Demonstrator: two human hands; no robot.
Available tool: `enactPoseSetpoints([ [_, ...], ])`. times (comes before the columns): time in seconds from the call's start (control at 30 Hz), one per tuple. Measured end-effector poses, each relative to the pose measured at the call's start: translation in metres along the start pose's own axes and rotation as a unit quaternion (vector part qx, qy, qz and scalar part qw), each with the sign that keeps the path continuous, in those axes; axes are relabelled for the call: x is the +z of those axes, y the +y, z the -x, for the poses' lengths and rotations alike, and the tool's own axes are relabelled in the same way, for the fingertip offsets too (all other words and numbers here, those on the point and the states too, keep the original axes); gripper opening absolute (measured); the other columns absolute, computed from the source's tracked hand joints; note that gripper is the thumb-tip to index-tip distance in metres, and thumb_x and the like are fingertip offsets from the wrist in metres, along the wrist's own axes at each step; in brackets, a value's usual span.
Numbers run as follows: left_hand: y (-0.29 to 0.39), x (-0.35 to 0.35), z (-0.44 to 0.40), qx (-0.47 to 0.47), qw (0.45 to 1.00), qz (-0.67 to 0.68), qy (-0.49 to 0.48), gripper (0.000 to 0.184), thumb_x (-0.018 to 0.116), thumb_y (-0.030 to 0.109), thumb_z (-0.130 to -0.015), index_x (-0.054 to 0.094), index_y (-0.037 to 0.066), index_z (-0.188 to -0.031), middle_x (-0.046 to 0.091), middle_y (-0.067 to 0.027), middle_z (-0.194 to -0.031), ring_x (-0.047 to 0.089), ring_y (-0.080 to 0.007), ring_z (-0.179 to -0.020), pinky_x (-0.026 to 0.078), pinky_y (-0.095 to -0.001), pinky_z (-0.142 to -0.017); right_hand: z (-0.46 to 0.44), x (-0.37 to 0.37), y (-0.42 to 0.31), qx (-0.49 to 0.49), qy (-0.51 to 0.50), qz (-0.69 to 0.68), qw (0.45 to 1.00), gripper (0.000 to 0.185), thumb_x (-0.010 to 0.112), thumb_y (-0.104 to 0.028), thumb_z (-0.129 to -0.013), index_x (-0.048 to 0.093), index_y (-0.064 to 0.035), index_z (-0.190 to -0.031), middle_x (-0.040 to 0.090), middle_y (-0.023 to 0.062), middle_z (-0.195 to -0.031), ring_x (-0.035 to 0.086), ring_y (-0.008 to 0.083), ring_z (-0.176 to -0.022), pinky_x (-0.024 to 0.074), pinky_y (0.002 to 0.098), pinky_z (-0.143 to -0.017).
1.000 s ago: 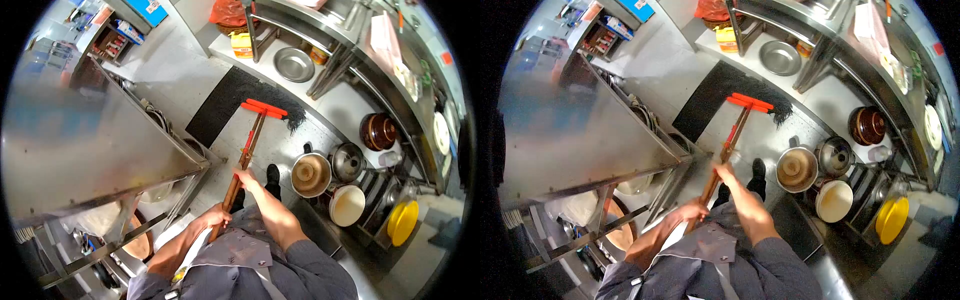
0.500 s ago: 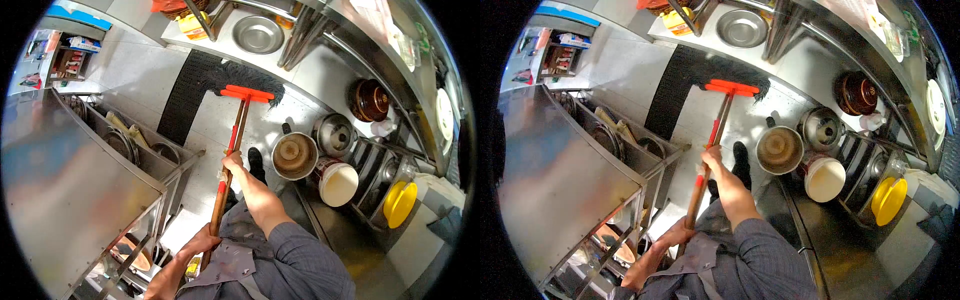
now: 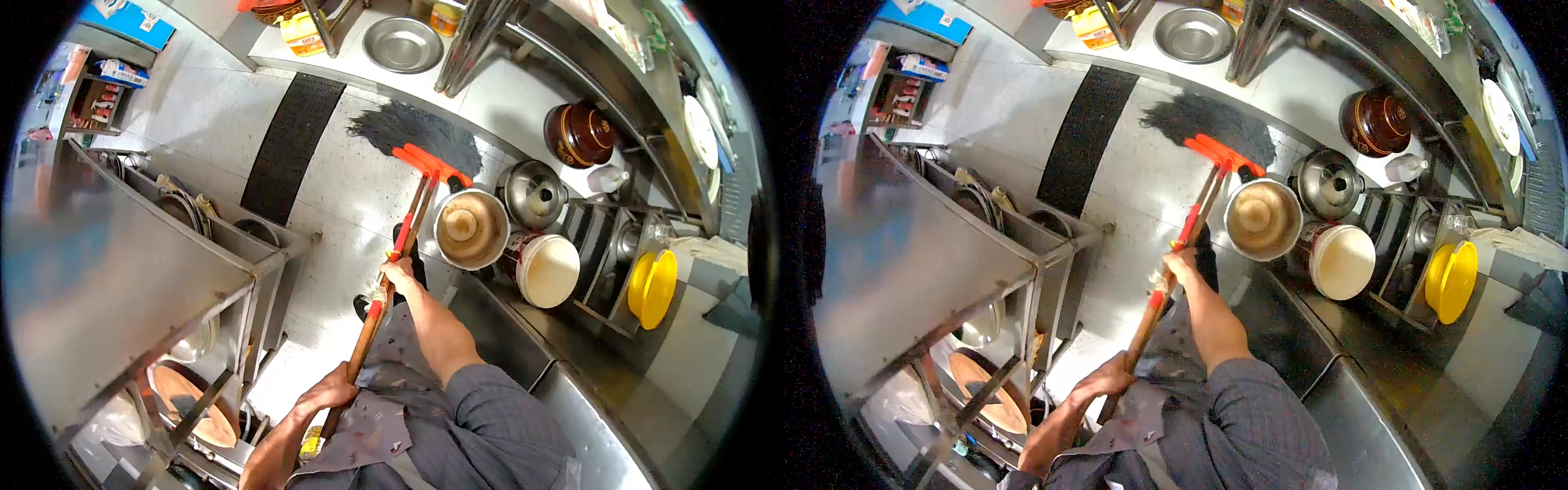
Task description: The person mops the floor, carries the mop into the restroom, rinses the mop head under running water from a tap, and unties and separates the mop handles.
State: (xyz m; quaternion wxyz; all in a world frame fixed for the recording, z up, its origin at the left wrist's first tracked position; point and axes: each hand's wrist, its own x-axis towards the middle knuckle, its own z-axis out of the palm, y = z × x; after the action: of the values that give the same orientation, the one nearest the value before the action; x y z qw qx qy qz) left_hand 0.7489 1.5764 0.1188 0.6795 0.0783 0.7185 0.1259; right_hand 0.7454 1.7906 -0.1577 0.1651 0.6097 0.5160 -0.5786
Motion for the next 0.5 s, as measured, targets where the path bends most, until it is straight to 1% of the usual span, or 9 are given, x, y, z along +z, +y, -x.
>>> enactPoseSetpoints([
  [0.03, -0.004, 0.004, 0.006, -0.021, 1.0, 0.013, -0.012, 0.041, 0.059, 0.015, -0.074, 0.051, -0.007, -0.108, 0.061, -0.0198, -0.088, 0.062, -0.0277, -0.082, 0.048, -0.0371, -0.073, 0.015, -0.005, 0.001, 0.003, -0.035, -0.022, 0.999, 0.06, 0.077, -0.012, -0.063, 0.05, 0.0099, -0.111, 0.063, 0.0208, -0.103, 0.062, 0.0291, -0.096, 0.0508, 0.0366, -0.08],
  [0.1, -0.012, 0.009, 0.016, -0.037, 0.999, 0.026, -0.022, 0.04, 0.059, 0.015, -0.074, 0.052, -0.007, -0.106, 0.061, -0.0207, -0.088, 0.062, -0.0282, -0.082, 0.048, -0.0375, -0.073, 0.036, 0.0, 0.013, 0.009, 0.016, -0.008, 1.0, 0.077, 0.076, -0.013, -0.065, 0.034, 0.0122, -0.125, 0.059, 0.0242, -0.11, 0.061, 0.0306, -0.102, 0.05, 0.0362, -0.085],
  [0.17, -0.025, 0.012, 0.025, -0.051, 0.998, 0.024, -0.017, 0.037, 0.06, 0.017, -0.074, 0.053, -0.006, -0.102, 0.062, -0.0194, -0.084, 0.062, -0.0272, -0.078, 0.048, -0.0368, -0.07, 0.037, 0.01, 0.022, 0.034, 0.002, 0.038, 0.999, 0.079, 0.074, -0.015, -0.066, 0.03, 0.0135, -0.125, 0.059, 0.0248, -0.112, 0.061, 0.0321, -0.103, 0.05, 0.0367, -0.086],
  [0.23, -0.056, 0.018, 0.021, -0.036, 0.999, -0.002, -0.007, 0.034, 0.061, 0.018, -0.074, 0.054, -0.005, -0.098, 0.061, -0.0177, -0.079, 0.061, -0.0265, -0.074, 0.047, -0.0364, -0.068, 0.038, 0.026, 0.034, 0.002, 0.012, 0.043, 0.999, 0.077, 0.075, -0.018, -0.065, 0.03, 0.0136, -0.119, 0.058, 0.027, -0.109, 0.061, 0.0343, -0.102, 0.05, 0.0374, -0.087],
  [0.3, -0.069, 0.016, 0.021, -0.023, 0.999, 0.045, -0.009, 0.035, 0.064, 0.016, -0.077, 0.05, -0.003, -0.102, 0.056, -0.0081, -0.073, 0.056, -0.0174, -0.061, 0.045, -0.0322, -0.054, 0.036, 0.036, 0.035, 0.005, 0.014, 0.058, 0.998, 0.077, 0.076, -0.019, -0.064, 0.03, 0.0125, -0.118, 0.058, 0.0271, -0.109, 0.061, 0.0338, -0.102, 0.0504, 0.0373, -0.087],
  [0.37, -0.073, 0.015, 0.02, -0.036, 0.998, 0.059, 0.003, 0.036, 0.066, 0.017, -0.074, 0.05, -0.001, -0.101, 0.055, -0.0063, -0.073, 0.055, -0.0162, -0.061, 0.045, -0.0312, -0.053, 0.027, 0.041, 0.029, 0.024, 0.015, 0.081, 0.996, 0.079, 0.077, -0.018, -0.063, 0.029, 0.0124, -0.118, 0.058, 0.0266, -0.109, 0.062, 0.0327, -0.1, 0.0509, 0.0364, -0.085],
  [0.4, -0.072, 0.014, 0.018, -0.025, 0.997, 0.072, 0.029, 0.036, 0.066, 0.016, -0.073, 0.051, -0.001, -0.102, 0.054, -0.006, -0.072, 0.055, -0.0156, -0.061, 0.045, -0.0306, -0.053, 0.027, 0.039, 0.023, -0.011, 0.0, 0.074, 0.997, 0.078, 0.076, -0.017, -0.064, 0.029, 0.0129, -0.118, 0.058, 0.0262, -0.108, 0.062, 0.0327, -0.098, 0.0513, 0.0358, -0.085],
  [0.43, -0.071, 0.014, 0.018, -0.015, 0.995, 0.085, 0.053, 0.037, 0.067, 0.016, -0.072, 0.051, 0.0, -0.102, 0.054, -0.0057, -0.072, 0.054, -0.0151, -0.061, 0.045, -0.03, -0.053, 0.025, 0.04, 0.013, 0.003, -0.024, 0.066, 0.997, 0.078, 0.075, -0.017, -0.065, 0.028, 0.0143, -0.119, 0.058, 0.0261, -0.108, 0.062, 0.0324, -0.097, 0.0513, 0.0349, -0.084],
  [0.5, -0.057, 0.01, 0.025, -0.025, 0.987, 0.143, 0.065, 0.04, 0.068, 0.016, -0.072, 0.052, -0.003, -0.103, 0.055, -0.0067, -0.072, 0.055, -0.0152, -0.061, 0.045, -0.0299, -0.052, 0.03, 0.04, -0.01, 0.023, -0.019, 0.103, 0.994, 0.072, 0.077, -0.018, -0.067, 0.035, 0.0138, -0.116, 0.057, 0.0257, -0.112, 0.061, 0.0313, -0.102, 0.0511, 0.0353, -0.086],
])
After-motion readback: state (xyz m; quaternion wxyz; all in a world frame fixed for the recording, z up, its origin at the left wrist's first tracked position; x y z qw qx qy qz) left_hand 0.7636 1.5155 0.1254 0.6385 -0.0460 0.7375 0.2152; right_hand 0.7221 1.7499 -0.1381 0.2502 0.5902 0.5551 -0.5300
